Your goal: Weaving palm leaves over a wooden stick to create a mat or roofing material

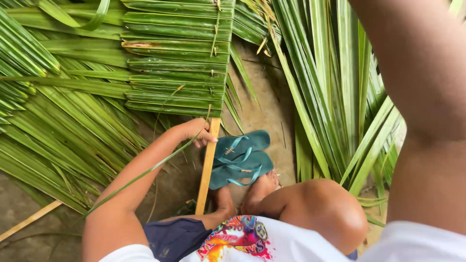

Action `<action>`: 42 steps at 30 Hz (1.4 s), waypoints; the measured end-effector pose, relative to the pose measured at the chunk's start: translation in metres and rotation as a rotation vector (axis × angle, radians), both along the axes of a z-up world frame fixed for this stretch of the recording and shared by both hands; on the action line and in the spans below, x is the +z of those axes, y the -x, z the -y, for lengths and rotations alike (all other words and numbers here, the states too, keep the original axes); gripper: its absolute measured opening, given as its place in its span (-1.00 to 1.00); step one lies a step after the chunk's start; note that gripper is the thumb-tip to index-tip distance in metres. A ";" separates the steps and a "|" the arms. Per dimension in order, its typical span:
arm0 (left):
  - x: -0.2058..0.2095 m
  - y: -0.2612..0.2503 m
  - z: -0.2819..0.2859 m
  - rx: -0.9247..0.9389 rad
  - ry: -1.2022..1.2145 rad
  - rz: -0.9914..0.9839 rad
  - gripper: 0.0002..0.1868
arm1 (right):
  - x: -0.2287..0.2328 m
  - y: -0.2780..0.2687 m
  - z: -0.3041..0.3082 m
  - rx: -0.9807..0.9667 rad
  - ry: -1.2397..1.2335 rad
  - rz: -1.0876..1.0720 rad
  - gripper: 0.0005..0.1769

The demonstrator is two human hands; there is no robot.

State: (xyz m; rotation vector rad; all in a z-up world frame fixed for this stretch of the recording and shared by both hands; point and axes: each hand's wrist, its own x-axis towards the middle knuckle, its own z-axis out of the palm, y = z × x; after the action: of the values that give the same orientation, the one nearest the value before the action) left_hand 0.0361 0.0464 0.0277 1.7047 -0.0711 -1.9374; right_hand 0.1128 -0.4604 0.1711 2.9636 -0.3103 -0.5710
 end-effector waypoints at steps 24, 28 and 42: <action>0.118 0.024 0.004 -0.781 0.085 0.727 -0.55 | -0.141 0.098 0.016 -0.098 -0.057 0.586 -0.50; 0.119 0.039 0.013 -0.841 0.143 0.721 -0.49 | -0.131 0.106 0.005 -0.110 0.003 0.718 -0.75; 0.038 0.045 0.222 1.260 0.562 0.291 -0.51 | -0.075 0.209 -0.119 -0.098 -0.591 0.424 -0.51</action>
State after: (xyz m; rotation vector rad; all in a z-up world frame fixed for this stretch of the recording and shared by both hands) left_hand -0.0091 -0.1760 0.0652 1.1284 0.2675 -0.6415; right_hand -0.0961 -0.3416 0.0957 3.6523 -0.3763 -0.0200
